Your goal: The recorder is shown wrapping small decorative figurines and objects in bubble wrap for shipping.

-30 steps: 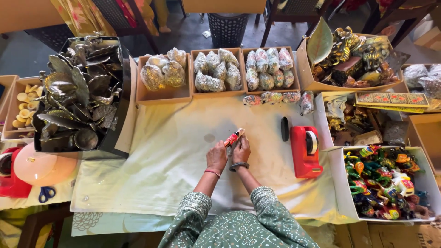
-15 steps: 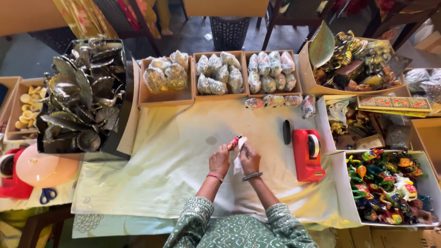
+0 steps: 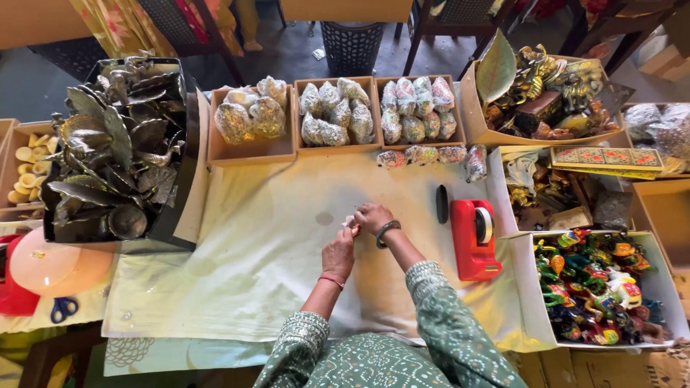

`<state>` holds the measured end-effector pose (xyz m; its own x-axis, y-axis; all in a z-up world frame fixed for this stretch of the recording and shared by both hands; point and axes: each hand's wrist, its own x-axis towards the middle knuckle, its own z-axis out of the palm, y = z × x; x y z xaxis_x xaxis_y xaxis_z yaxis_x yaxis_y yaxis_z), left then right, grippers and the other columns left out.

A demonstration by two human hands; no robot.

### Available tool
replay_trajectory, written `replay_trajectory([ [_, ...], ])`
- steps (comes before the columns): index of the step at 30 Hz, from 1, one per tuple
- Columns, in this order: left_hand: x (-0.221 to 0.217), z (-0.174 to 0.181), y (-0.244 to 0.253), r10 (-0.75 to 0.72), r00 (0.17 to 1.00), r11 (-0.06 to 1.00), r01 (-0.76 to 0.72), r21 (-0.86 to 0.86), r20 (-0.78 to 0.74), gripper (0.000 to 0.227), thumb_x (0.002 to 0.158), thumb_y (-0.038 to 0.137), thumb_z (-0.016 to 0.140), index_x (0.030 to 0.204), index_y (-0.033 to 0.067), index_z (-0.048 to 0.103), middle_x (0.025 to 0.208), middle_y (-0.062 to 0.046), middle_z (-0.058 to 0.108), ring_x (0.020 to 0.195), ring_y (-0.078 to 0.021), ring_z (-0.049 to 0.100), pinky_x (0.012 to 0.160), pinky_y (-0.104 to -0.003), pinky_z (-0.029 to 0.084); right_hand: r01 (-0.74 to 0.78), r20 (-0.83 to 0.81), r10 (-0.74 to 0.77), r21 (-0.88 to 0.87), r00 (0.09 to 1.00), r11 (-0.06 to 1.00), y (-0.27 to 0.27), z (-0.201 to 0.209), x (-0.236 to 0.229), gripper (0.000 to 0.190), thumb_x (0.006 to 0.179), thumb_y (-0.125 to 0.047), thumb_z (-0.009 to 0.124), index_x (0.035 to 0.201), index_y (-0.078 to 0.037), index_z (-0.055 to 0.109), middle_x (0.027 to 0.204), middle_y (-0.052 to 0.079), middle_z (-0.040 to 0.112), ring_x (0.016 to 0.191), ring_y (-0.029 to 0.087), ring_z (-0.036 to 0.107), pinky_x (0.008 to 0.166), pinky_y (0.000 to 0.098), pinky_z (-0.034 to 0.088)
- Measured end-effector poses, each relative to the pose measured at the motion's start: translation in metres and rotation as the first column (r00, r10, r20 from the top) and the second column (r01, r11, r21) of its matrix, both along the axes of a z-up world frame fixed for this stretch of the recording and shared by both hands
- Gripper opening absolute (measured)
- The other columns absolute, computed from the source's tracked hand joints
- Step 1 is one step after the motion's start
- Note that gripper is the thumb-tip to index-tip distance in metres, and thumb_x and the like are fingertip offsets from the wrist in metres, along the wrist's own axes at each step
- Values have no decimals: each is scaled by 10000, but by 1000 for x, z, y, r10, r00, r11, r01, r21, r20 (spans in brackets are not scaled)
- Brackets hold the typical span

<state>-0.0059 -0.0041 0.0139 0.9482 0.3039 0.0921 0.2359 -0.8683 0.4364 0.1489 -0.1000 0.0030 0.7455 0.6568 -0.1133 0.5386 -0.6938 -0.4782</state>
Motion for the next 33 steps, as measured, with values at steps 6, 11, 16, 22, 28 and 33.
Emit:
replay_trajectory([
  [6,8,-19,5,10,997,1000,-9,15,-75,180,909,36,572,1080,82,537,964,-127,673,750,-365,716,624,-492,577,311,-117,-317,-68,941,948,14,17,-15,340,901,-390,552,997,-154,777,1041,119,713,998,339,660,888,463,529],
  [11,6,-17,4,-12,996,1000,13,11,-91,123,936,63,560,1051,87,526,950,-137,675,764,-373,720,642,-492,583,319,102,-371,335,923,887,3,-4,-59,260,1026,-257,553,1038,-64,726,1117,125,725,1102,314,665,990,393,530],
  [16,4,-7,2,-5,997,1000,5,8,-75,52,972,111,547,1010,88,519,943,-141,674,758,-381,717,622,-503,578,278,75,-490,745,869,607,1,7,-84,318,1056,-135,509,1311,-6,648,1387,173,618,1302,338,583,1071,398,474],
  [22,7,-12,6,-14,994,1000,15,9,-110,50,974,106,537,1015,87,516,948,-144,675,790,-388,714,662,-508,574,435,-124,-544,754,830,492,3,-11,-77,318,1070,-188,493,1308,-35,638,1365,113,663,1260,295,636,1070,385,503],
  [28,12,-8,13,-5,991,998,-3,-56,-135,97,1018,175,536,1034,80,524,976,-167,688,832,-406,707,691,-530,566,601,-277,-634,705,722,377,-8,-54,-77,231,1111,-165,513,1215,-35,673,1203,130,707,1111,324,688,974,404,525],
  [33,22,-7,17,7,980,993,-31,-118,-198,152,1009,220,559,1043,74,536,987,-180,709,904,-423,695,748,-556,549,387,63,-500,554,863,737,-42,-40,-96,266,859,7,593,1114,-11,667,1107,196,667,974,392,649,821,436,531],
])
